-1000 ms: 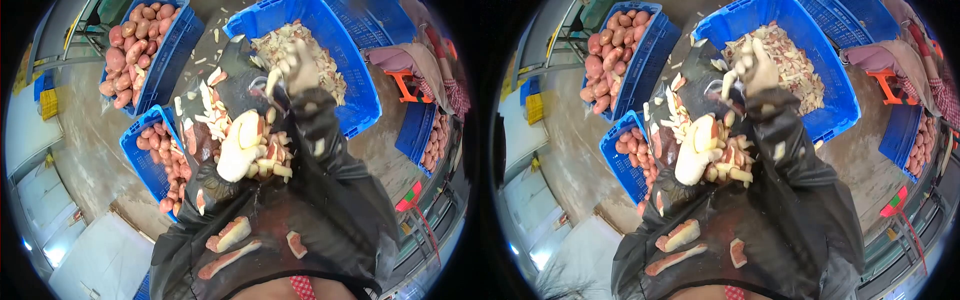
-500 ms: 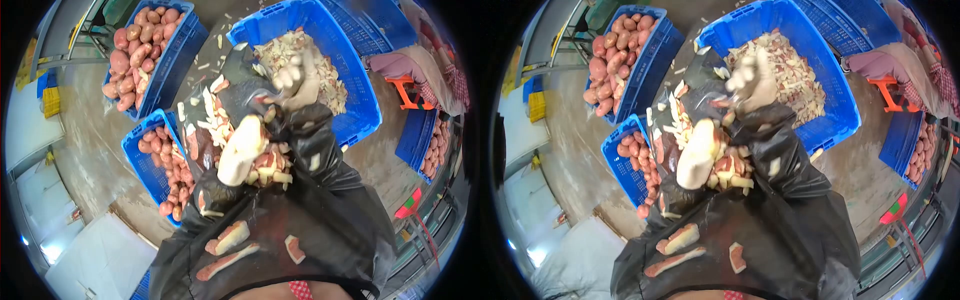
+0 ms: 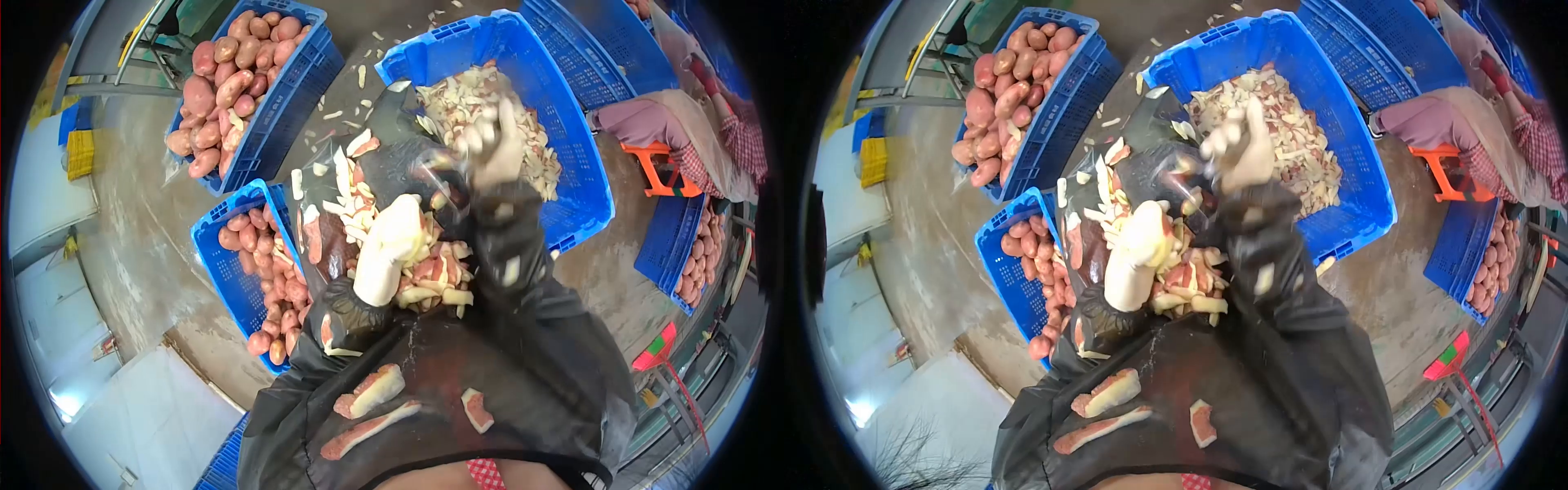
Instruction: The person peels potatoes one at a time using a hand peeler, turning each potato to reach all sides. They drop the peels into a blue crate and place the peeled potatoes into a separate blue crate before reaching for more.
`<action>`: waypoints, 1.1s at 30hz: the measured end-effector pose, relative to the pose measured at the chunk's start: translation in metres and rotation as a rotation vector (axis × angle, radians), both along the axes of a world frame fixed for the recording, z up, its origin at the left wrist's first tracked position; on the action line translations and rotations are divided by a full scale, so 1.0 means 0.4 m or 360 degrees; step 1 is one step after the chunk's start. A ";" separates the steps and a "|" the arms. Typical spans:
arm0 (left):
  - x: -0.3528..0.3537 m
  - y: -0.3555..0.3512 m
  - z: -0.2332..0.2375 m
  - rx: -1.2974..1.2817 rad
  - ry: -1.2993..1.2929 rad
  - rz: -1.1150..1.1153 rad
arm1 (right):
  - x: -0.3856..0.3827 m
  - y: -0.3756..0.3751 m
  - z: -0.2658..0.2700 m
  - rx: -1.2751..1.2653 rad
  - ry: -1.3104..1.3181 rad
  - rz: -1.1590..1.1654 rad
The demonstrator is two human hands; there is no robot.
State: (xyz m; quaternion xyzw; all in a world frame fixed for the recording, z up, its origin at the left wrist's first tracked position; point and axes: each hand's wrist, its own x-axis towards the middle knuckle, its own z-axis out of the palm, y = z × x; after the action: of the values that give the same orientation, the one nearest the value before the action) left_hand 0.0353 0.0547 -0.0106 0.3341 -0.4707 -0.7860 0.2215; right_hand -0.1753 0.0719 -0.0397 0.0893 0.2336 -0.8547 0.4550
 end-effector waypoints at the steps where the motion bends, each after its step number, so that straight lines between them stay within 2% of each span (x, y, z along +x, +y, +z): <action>1: -0.004 0.010 -0.006 0.0344 0.0206 0.0072 | 0.056 0.015 0.056 -0.0107 0.0075 0.0151; 2: 0.002 0.026 -0.003 0.0696 0.0405 0.0144 | 0.111 0.017 0.092 -0.0206 0.0138 0.0294; 3: 0.015 0.019 0.006 0.0816 0.0350 0.0015 | 0.112 0.000 0.090 0.0071 0.0181 0.0249; 4: 0.014 0.016 0.014 0.0808 0.0353 0.0006 | 0.072 -0.028 0.063 0.0363 -0.0055 0.0037; 6: 0.000 0.004 0.028 0.0951 0.0569 -0.0019 | 0.007 -0.050 0.019 0.0306 -0.0085 -0.0090; 7: -0.016 -0.008 0.023 0.0931 0.0583 -0.0024 | 0.016 -0.013 0.004 -0.0317 -0.0022 0.0054; 8: -0.024 -0.003 0.019 0.0966 0.0568 0.0087 | 0.074 0.003 0.077 -0.0490 0.0106 0.0184; 10: -0.020 0.028 0.017 0.1057 0.0517 0.0318 | 0.135 -0.009 0.152 0.0210 0.0345 0.0157; 11: -0.030 0.024 0.029 0.1139 0.0456 0.0401 | 0.084 -0.031 0.101 0.0309 0.0078 0.0057; 12: -0.017 0.018 0.024 0.1127 0.0466 0.0405 | 0.024 -0.028 0.020 -0.0019 -0.0031 -0.0019; 14: -0.002 -0.005 0.003 0.1171 0.0619 0.0116 | 0.047 -0.001 0.049 -0.0631 0.0269 0.0113; 15: -0.027 0.002 0.027 0.1148 0.0388 0.0329 | 0.094 0.022 0.103 -0.0384 0.0475 0.0174; 16: -0.048 0.014 0.039 0.1148 0.0263 0.0503 | 0.132 0.014 0.129 -0.0493 0.0575 0.0299; 18: -0.035 0.004 0.037 0.1209 0.0389 0.0354 | 0.071 -0.031 0.102 0.0302 0.0091 -0.0031; 19: -0.023 -0.002 0.031 0.1196 0.0409 0.0354 | 0.022 -0.049 0.045 0.0221 -0.0011 -0.0173; 20: -0.010 -0.011 0.023 0.0974 0.0440 0.0232 | 0.001 -0.022 0.025 -0.0162 0.0097 0.0035; 21: -0.012 -0.024 0.016 0.0750 0.0467 0.0109 | 0.036 -0.019 0.078 -0.0269 0.0219 0.0121; 22: -0.012 -0.022 0.018 0.0767 0.0456 0.0122 | 0.084 -0.004 0.126 -0.0339 0.0311 0.0207; 23: -0.005 -0.014 0.025 0.0470 0.0265 0.0159 | 0.086 -0.011 0.111 -0.0041 0.0378 0.0210; 24: -0.011 -0.019 0.028 0.0139 0.0111 0.0173 | 0.056 -0.042 0.116 0.0367 0.0096 0.0127; 26: -0.012 -0.026 0.013 0.0144 0.0204 0.0189 | -0.030 -0.061 -0.004 0.0225 -0.0101 -0.0010; 27: -0.014 -0.033 0.002 0.0156 0.0276 0.0222 | 0.006 -0.034 0.061 -0.0026 -0.0017 0.0086; 28: -0.007 -0.032 0.005 0.0176 0.0330 0.0259 | 0.055 -0.020 0.101 -0.0096 0.0184 0.0247; 29: -0.009 -0.032 0.031 0.0260 0.0360 0.0233 | 0.064 -0.027 0.112 -0.0006 -0.0079 0.0331; 30: 0.001 -0.030 0.005 0.0195 0.0348 0.0194 | 0.064 -0.054 0.129 0.0046 -0.0300 0.0427; 31: -0.022 -0.048 0.062 0.0191 0.0329 -0.0195 | 0.097 0.095 0.145 0.0323 0.0078 0.0768; 32: 0.009 -0.108 0.027 0.0448 0.0786 -0.0708 | 0.028 0.045 0.052 0.0358 -0.0187 0.0684; 33: 0.040 -0.020 0.003 -0.0387 0.0191 -0.0264 | -0.041 0.000 -0.047 0.0395 -0.0455 0.0570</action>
State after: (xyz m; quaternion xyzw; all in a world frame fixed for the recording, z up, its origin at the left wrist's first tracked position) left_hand 0.0514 0.0466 -0.0096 0.2171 -0.5742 -0.7574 0.2224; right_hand -0.1918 0.0718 -0.0585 0.2215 0.2821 -0.7040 0.6130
